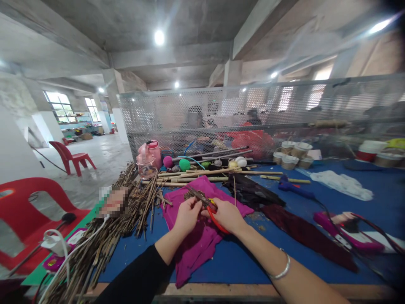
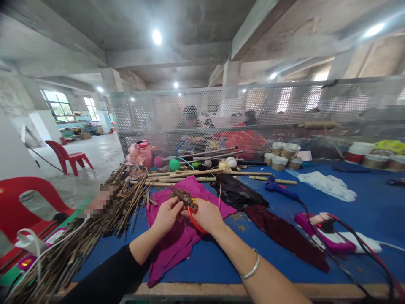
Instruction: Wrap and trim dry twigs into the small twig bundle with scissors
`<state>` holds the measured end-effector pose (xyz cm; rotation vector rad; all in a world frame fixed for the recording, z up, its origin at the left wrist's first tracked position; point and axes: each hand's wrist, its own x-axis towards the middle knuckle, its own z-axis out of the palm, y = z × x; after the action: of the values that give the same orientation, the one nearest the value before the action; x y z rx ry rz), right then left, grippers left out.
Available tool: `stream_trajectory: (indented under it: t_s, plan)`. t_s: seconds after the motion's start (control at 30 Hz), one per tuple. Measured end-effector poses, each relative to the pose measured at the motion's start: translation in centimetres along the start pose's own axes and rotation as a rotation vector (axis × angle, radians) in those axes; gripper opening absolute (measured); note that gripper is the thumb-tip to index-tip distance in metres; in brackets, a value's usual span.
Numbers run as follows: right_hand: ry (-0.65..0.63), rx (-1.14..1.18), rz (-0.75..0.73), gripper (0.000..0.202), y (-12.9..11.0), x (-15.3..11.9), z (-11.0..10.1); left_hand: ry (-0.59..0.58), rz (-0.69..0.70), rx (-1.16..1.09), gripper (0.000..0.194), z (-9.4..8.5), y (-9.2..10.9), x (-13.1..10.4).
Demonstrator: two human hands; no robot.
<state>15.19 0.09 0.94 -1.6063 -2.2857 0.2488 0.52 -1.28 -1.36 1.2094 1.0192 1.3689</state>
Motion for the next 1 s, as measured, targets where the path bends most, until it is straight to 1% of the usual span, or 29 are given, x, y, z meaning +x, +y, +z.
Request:
stream_trajectory:
  t_s: [0.1, 0.17, 0.37, 0.43, 0.53, 0.63, 0.77, 1.0]
  plan:
    - [0.019, -0.004, -0.002, 0.046, -0.08, -0.10, -0.05, -0.080, 0.023, 0.024, 0.020, -0.11, -0.17, 0.03]
    - [0.028, 0.011, -0.014, 0.046, -0.13, -0.16, -0.04, -0.097, -0.001, 0.019, 0.020, -0.19, -0.37, 0.13]
    - [0.026, 0.083, -0.038, 0.044, -0.15, -0.15, 0.42, -0.031, -0.064, -0.037, 0.022, -0.31, -0.28, 0.43]
    - [0.022, 0.135, -0.063, 0.045, -0.15, -0.16, 0.53, -0.043, -0.077, -0.061, 0.024, -0.38, -0.29, 0.49]
    - [0.024, 0.190, -0.101, 0.042, -0.21, -0.24, 0.53, -0.082, -0.054, -0.057, 0.023, -0.41, -0.42, 0.50]
    - [0.042, 0.208, -0.112, 0.042, -0.35, -0.34, 0.43, -0.109, -0.023, -0.069, 0.021, -0.27, -0.33, 0.38]
    - [0.053, 0.223, -0.111, 0.042, -0.58, -0.48, 0.20, -0.138, -0.028, -0.109, 0.021, -0.06, 0.03, 0.19]
    - [0.031, 0.202, -0.058, 0.039, -0.35, -0.51, 0.47, -0.112, -0.033, -0.043, 0.024, 0.02, 0.27, -0.16]
